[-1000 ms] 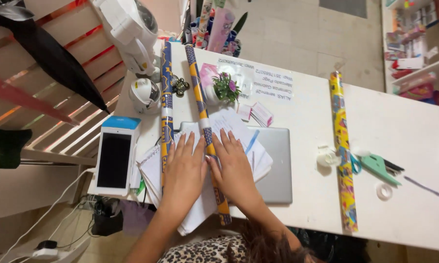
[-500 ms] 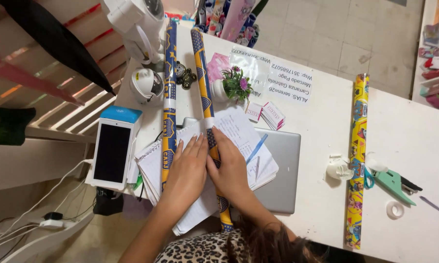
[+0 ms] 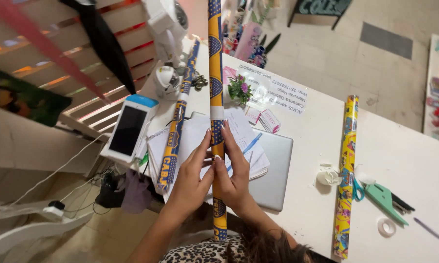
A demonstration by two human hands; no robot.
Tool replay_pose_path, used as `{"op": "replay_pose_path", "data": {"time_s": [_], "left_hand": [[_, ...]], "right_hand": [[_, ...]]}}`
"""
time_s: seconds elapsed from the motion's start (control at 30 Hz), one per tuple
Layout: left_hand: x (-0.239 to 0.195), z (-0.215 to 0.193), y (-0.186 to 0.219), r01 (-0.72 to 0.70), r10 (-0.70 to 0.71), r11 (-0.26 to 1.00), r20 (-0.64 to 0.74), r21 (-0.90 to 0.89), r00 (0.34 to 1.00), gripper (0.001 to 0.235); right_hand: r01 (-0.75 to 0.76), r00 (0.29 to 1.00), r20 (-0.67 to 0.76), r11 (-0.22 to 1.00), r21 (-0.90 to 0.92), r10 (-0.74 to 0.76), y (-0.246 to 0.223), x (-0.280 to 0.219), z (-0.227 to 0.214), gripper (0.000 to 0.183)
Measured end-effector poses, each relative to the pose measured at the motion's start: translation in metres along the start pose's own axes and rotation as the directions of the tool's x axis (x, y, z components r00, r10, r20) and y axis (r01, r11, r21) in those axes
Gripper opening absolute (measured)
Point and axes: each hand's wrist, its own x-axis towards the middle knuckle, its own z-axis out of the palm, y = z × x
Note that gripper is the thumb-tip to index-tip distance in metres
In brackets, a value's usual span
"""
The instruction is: Moving rolls of wrapping paper from a counter to a storage rack one by one.
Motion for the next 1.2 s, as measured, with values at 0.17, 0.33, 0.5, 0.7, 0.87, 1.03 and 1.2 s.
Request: {"op": "replay_pose_path", "data": {"time_s": [0.17, 0.33, 0.5, 0.7, 0.87, 1.03, 1.2], "left_hand": [[-0.046, 0.013, -0.006, 0.007, -0.06, 0.979, -0.258, -0.203, 0.964, 0.077], [-0.094, 0.01, 0.022, 0.009, -0.124, 0.972, -0.477, -0.236, 0.87, 0.065], [-0.155, 0.001, 0.041, -0.027, 0.081, 0.995, -0.606, 0.097, 0.792, 0.069], [-0.235, -0.005, 0.057, 0.175, 0.215, 0.898, -0.751, 0.403, 0.624, 0.067], [-0.312, -0.002, 0.072, 0.315, 0.254, 0.85, -0.852, 0.422, 0.458, 0.071], [-0.403, 0.01, 0.095, 0.339, 0.193, 0.894, -0.935, 0.293, 0.299, 0.068], [-0.514, 0.023, 0.111, 0.428, 0.186, 0.87, -0.967, 0.245, 0.174, 0.069]], "right_hand": [[0.116, 0.984, 0.124, 0.991, 0.071, -0.124, -0.017, -0.019, 0.005, 0.054], [0.019, 0.937, 0.344, 0.993, 0.119, -0.059, -0.018, -0.053, 0.02, 0.055], [0.053, 0.863, 0.447, 0.923, 0.38, -0.234, -0.033, -0.072, 0.044, 0.062], [0.05, 0.706, 0.61, 0.885, 0.462, -0.359, -0.076, -0.111, 0.083, 0.056], [0.028, 0.555, 0.698, 0.849, 0.528, -0.453, -0.126, -0.158, 0.109, 0.051], [-0.034, 0.441, 0.738, 0.812, 0.583, -0.511, -0.174, -0.233, 0.13, 0.049], [-0.076, 0.349, 0.717, 0.745, 0.663, -0.603, -0.229, -0.322, 0.156, 0.046]]}}
